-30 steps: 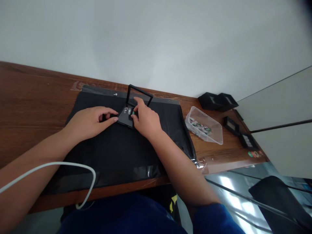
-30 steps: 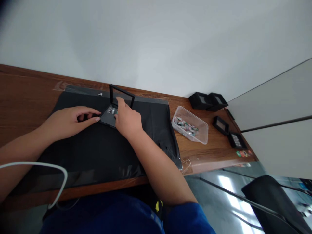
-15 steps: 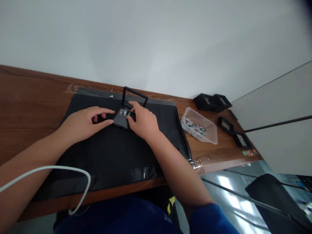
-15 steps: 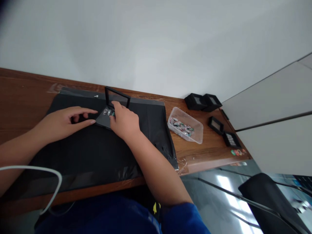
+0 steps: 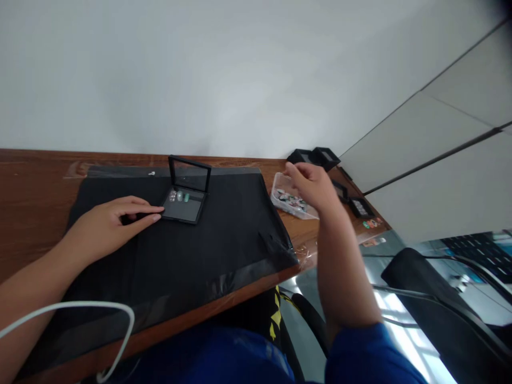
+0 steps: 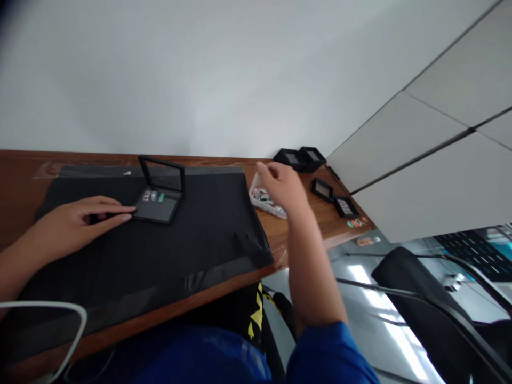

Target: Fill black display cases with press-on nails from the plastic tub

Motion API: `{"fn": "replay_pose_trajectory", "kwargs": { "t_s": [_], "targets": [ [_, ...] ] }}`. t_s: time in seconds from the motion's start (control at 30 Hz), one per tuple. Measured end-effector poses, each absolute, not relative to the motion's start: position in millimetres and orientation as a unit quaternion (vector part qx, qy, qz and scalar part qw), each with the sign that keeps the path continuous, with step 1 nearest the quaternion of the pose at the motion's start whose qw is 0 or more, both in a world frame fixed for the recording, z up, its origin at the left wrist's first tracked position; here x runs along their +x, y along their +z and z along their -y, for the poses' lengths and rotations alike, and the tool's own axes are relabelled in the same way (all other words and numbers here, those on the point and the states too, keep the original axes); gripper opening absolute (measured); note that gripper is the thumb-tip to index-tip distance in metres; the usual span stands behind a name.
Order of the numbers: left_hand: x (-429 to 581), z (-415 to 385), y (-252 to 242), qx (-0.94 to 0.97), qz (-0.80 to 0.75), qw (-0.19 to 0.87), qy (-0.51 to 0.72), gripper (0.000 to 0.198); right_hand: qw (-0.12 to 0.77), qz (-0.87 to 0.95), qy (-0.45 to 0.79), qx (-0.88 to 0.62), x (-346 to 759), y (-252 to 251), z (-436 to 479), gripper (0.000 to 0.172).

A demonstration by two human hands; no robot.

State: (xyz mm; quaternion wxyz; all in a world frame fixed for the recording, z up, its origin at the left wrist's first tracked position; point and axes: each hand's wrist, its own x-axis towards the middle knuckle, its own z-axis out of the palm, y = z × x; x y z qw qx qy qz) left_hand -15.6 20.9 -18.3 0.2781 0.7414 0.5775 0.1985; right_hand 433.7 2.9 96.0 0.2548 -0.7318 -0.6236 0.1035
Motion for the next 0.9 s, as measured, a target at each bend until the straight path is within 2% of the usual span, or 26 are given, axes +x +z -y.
{"fn": "replay_pose_trajectory", "kwargs": {
  "t_s": [0.1,0.2,0.27,0.47,0.6,0.67,0.8,0.9],
  "targets": [
    [-14.6,-19.2,-20.7,0.735,-0.58,0.275,0.218,0.047,0.053,0.614,0.081,-0.783,501.6,90.4,3.4,0.042],
    [-15.3,-19.4,-25.9,0.732,-0.579,0.277,0.23,0.051,-0.018,0.624,0.101,-0.774,528.0,81.0,8.5,0.03],
    [-17.0,-20.6,-29.4,0.73,-0.58,0.277,0.233,0.05,-0.038,0.627,0.09,-0.773,526.6,75.1,8.0,0.027],
    [-20.7,-22.3,-30.2,0.74,-0.572,0.272,0.228,0.054,-0.093,0.629,0.043,-0.771,506.2,64.8,-8.2,0.04],
    [-19.2,-22.1,-27.5,0.746,-0.565,0.272,0.223,0.054,-0.123,0.637,0.033,-0.761,504.6,62.3,-14.1,0.039],
    [-19.7,-24.5,-28.4,0.75,-0.566,0.266,0.216,0.061,-0.134,0.645,0.035,-0.751,506.0,62.0,-15.8,0.039],
    [-23.7,-31.6,-32.8,0.75,-0.573,0.27,0.187,0.086,-0.14,0.664,0.059,-0.732,506.4,61.1,-21.3,0.046],
    [-26.6,-33.6,-35.6,0.756,-0.566,0.274,0.18,0.087,-0.134,0.675,0.081,-0.721,502.6,58.9,-26.5,0.049]
  ]
}}
